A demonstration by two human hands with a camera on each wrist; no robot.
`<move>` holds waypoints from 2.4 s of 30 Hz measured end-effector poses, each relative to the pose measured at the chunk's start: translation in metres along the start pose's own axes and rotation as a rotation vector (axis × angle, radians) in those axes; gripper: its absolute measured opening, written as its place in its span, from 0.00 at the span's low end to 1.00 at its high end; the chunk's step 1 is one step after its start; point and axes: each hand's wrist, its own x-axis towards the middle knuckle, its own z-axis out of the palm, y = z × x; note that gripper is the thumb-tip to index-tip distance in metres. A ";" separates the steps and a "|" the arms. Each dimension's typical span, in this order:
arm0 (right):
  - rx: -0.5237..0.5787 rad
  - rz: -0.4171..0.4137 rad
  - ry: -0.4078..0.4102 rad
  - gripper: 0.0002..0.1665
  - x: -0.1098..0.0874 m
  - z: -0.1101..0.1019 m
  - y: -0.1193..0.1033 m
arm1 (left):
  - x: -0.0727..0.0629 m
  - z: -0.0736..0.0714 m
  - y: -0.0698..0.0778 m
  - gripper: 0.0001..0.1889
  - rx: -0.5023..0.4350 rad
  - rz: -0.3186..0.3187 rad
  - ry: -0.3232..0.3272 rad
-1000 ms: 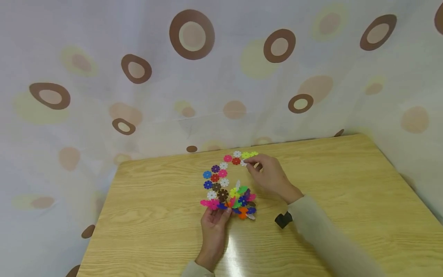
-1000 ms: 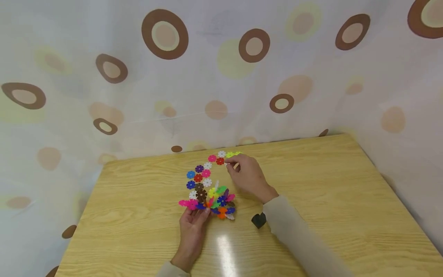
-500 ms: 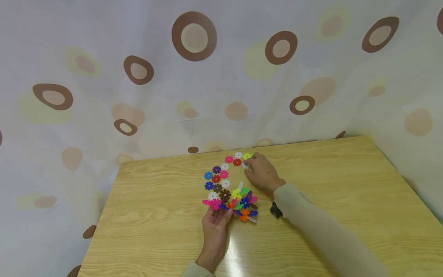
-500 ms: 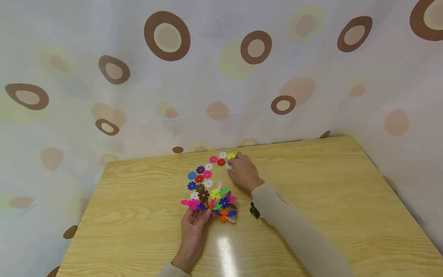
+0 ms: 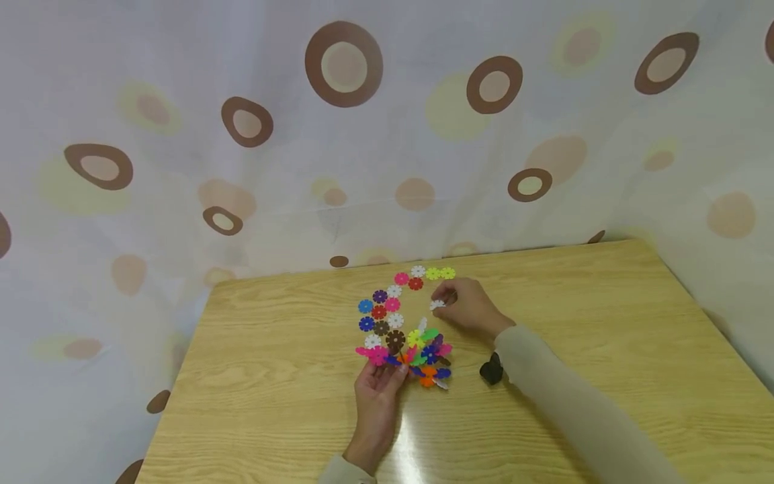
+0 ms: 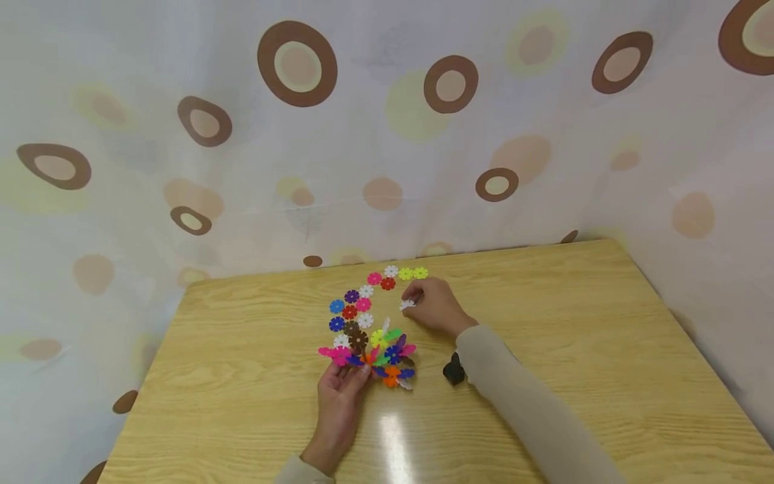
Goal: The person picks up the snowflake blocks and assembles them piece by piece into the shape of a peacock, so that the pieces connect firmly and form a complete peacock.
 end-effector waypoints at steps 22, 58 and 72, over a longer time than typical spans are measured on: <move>0.155 -0.180 -0.019 0.06 -0.051 -0.035 -0.082 | -0.002 0.000 -0.002 0.15 0.049 0.016 -0.003; -0.172 -0.165 0.021 0.03 -0.059 -0.001 -0.116 | -0.003 0.001 -0.001 0.22 0.081 0.039 0.041; -0.130 -0.248 -0.151 0.26 -0.065 -0.007 -0.093 | -0.002 -0.001 -0.002 0.14 0.019 0.008 0.028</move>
